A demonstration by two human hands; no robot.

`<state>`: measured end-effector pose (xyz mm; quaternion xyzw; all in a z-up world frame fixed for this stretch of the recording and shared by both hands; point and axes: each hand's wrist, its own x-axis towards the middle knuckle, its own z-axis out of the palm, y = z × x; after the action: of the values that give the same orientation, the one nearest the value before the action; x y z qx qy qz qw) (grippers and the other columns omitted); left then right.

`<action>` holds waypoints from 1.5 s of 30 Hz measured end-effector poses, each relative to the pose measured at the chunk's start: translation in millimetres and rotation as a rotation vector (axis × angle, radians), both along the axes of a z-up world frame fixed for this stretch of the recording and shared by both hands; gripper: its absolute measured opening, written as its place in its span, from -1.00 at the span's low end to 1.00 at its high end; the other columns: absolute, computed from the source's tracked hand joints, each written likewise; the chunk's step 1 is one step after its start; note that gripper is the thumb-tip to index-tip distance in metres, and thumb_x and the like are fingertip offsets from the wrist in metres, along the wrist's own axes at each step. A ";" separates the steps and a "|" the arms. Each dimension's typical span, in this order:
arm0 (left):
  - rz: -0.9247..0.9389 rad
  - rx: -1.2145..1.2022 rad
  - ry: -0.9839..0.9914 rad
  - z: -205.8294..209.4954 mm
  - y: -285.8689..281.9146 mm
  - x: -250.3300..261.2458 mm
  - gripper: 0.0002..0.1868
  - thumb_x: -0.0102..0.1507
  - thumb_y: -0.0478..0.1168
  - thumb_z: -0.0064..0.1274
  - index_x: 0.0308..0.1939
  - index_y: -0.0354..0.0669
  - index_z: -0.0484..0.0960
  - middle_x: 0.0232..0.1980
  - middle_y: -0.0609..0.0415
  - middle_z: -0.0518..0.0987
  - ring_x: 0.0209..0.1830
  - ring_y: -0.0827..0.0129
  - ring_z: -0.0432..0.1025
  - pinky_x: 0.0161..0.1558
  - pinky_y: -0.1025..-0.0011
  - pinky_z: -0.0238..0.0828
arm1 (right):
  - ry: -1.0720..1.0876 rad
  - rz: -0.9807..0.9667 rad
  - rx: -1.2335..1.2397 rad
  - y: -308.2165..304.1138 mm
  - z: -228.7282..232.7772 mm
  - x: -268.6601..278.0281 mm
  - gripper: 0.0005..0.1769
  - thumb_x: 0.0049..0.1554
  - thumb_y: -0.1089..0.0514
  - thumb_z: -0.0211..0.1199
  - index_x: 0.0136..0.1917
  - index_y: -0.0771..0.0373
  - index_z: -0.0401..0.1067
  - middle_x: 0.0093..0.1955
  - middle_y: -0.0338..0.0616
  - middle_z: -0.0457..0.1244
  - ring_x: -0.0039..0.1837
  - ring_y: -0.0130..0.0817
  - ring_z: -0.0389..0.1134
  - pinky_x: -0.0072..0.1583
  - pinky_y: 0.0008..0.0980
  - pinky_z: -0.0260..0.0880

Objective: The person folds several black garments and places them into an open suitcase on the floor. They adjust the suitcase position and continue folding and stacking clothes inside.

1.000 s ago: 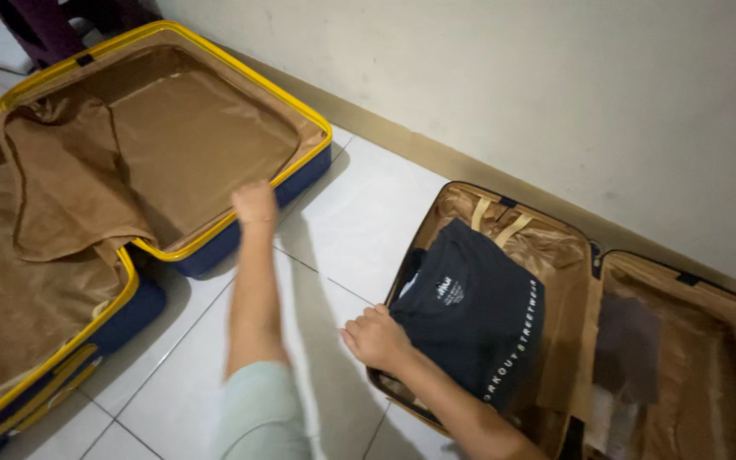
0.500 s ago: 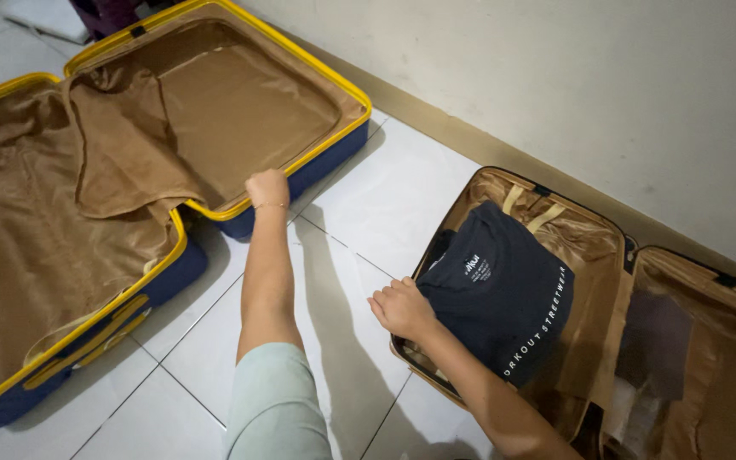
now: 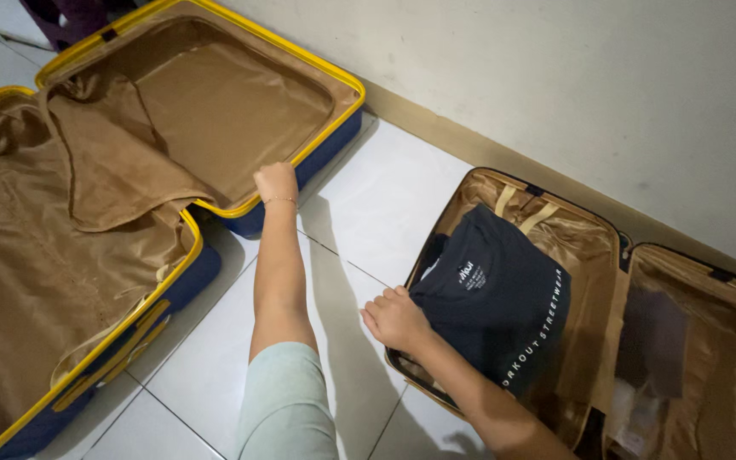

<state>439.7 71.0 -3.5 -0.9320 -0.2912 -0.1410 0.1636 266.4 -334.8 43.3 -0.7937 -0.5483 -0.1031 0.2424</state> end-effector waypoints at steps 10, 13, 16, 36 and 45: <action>-0.254 -0.314 -0.013 14.0 -130.3 -39.4 -0.32 0.13 0.15 0.18 0.26 -0.04 0.50 0.31 -0.16 0.47 0.27 0.01 0.39 0.25 -0.02 0.28 | -0.020 0.016 0.063 -7.5 13.4 -6.2 -0.80 0.16 0.08 0.23 -0.24 0.22 0.46 -0.27 -0.12 0.29 -0.07 -0.11 0.31 0.06 -0.11 0.24; -0.290 -1.050 -0.018 22.9 -193.8 -57.8 -0.38 0.28 0.19 0.08 0.32 -0.04 0.55 0.27 -0.10 0.57 0.25 0.09 0.48 0.30 0.18 0.35 | 0.104 0.131 0.054 -32.8 41.3 -16.8 -0.88 0.05 0.15 0.24 -0.23 0.25 0.44 -0.19 -0.06 0.31 0.00 -0.04 0.34 0.09 -0.10 0.32; -0.468 -1.577 -0.459 40.5 -253.7 -80.3 -0.38 0.30 0.25 0.04 0.23 -0.12 0.59 0.26 -0.14 0.63 0.28 0.08 0.49 0.30 0.23 0.38 | -0.053 0.224 0.404 -90.6 68.6 -24.9 -0.89 0.05 0.23 0.20 -0.11 0.25 0.45 -0.04 -0.02 0.33 0.13 0.00 0.37 0.22 -0.09 0.39; -0.269 -0.996 -0.081 139.0 -445.1 -215.8 0.15 -0.01 0.27 0.35 0.57 0.57 0.02 0.58 -0.29 -0.04 0.57 -0.24 -0.08 0.35 -0.40 -0.14 | 0.483 -1.000 -0.068 -356.0 -6.4 -54.7 -0.06 0.02 -0.25 0.36 0.53 0.22 0.22 0.62 0.19 -0.08 0.64 0.12 -0.23 0.50 0.18 -0.28; -1.204 -1.462 0.653 166.0 -427.5 -344.8 -0.60 0.18 0.13 0.29 0.04 0.15 0.72 0.17 0.09 0.56 0.26 0.31 0.40 0.23 0.35 0.41 | 1.280 -0.415 -0.602 -498.2 86.2 -166.6 -0.27 0.10 -0.20 0.25 0.49 -0.03 0.25 0.52 -0.25 0.19 0.55 -0.23 0.15 0.53 -0.15 0.06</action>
<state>94.9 -356.4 162.5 -0.7890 0.2732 0.2761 -0.4761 99.8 -833.0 129.6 -0.8181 -0.1425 0.4918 0.2620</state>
